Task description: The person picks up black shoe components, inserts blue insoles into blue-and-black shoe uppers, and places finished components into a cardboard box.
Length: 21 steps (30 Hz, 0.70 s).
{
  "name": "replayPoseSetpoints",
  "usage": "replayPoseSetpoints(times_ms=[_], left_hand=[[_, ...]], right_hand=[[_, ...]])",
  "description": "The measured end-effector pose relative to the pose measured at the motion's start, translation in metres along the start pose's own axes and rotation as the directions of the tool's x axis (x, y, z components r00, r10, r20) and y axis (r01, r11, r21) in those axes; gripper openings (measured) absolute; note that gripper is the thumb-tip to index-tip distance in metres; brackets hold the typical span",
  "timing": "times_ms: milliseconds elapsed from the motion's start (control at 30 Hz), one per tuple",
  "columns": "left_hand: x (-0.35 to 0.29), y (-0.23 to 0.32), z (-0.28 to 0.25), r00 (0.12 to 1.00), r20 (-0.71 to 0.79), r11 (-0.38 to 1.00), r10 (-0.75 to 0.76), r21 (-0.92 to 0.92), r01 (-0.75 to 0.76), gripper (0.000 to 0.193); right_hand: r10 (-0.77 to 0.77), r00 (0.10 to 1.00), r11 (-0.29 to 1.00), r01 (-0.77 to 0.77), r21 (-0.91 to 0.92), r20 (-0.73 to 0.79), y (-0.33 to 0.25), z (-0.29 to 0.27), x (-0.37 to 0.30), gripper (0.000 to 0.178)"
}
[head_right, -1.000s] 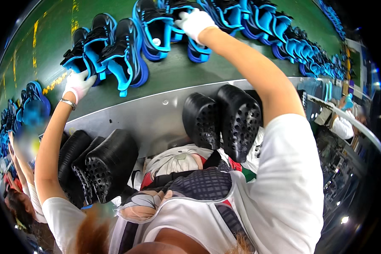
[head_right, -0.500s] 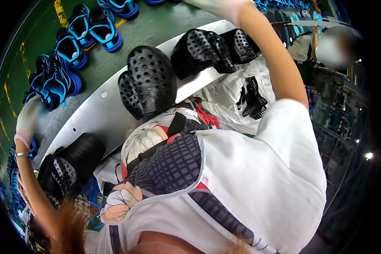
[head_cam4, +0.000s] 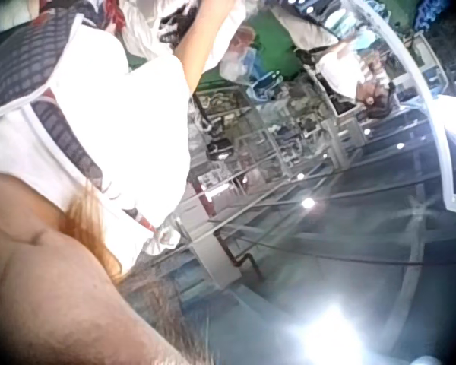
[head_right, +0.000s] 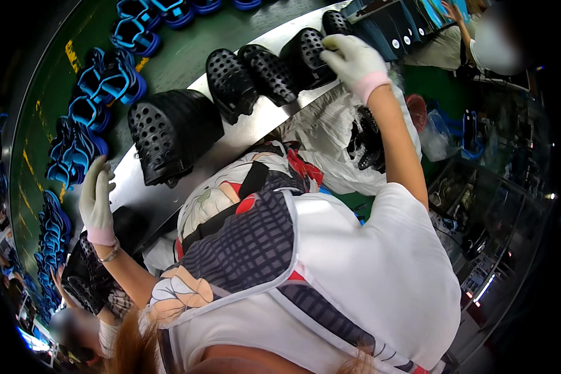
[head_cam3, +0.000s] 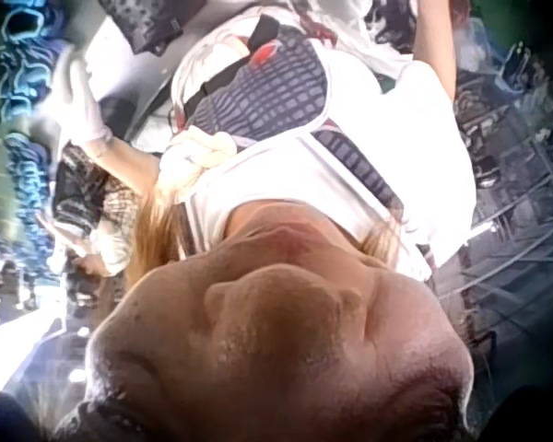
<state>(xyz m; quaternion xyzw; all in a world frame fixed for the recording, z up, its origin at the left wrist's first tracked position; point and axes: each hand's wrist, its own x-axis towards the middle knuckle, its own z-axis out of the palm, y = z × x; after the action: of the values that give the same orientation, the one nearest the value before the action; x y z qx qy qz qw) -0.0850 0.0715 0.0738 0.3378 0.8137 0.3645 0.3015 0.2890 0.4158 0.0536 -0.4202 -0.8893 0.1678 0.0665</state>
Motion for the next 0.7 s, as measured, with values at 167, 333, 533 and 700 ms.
replayPoseSetpoints(times_ms=[167, 333, 533, 700], left_hand=[[-0.017, -0.013, 0.028, 0.98, -0.07, 0.968, -0.188, -0.184, 0.173, 0.042], [-0.014, -0.005, 0.041, 0.972, -0.052, 0.96, -0.23, -0.174, 0.218, 0.037], [-0.01, 0.004, 0.051, 0.966, -0.073, 0.96, -0.25, -0.153, 0.237, 0.035], [-0.01, 0.001, 0.045, 0.965, -0.116, 0.965, -0.237, -0.144, 0.22, 0.036]], right_hand=[[0.038, 0.983, 0.999, -0.037, -0.01, 0.182, 0.034, 0.008, -0.008, 0.041], [0.013, 0.97, 0.981, 0.034, -0.19, 0.241, 0.052, 0.036, 0.003, 0.059], [-0.087, 0.954, 0.987, 0.121, -0.107, 0.285, 0.058, 0.038, 0.01, 0.053], [-0.136, 0.946, 0.975, 0.181, -0.132, 0.296, 0.045, 0.016, 0.01, 0.051]])
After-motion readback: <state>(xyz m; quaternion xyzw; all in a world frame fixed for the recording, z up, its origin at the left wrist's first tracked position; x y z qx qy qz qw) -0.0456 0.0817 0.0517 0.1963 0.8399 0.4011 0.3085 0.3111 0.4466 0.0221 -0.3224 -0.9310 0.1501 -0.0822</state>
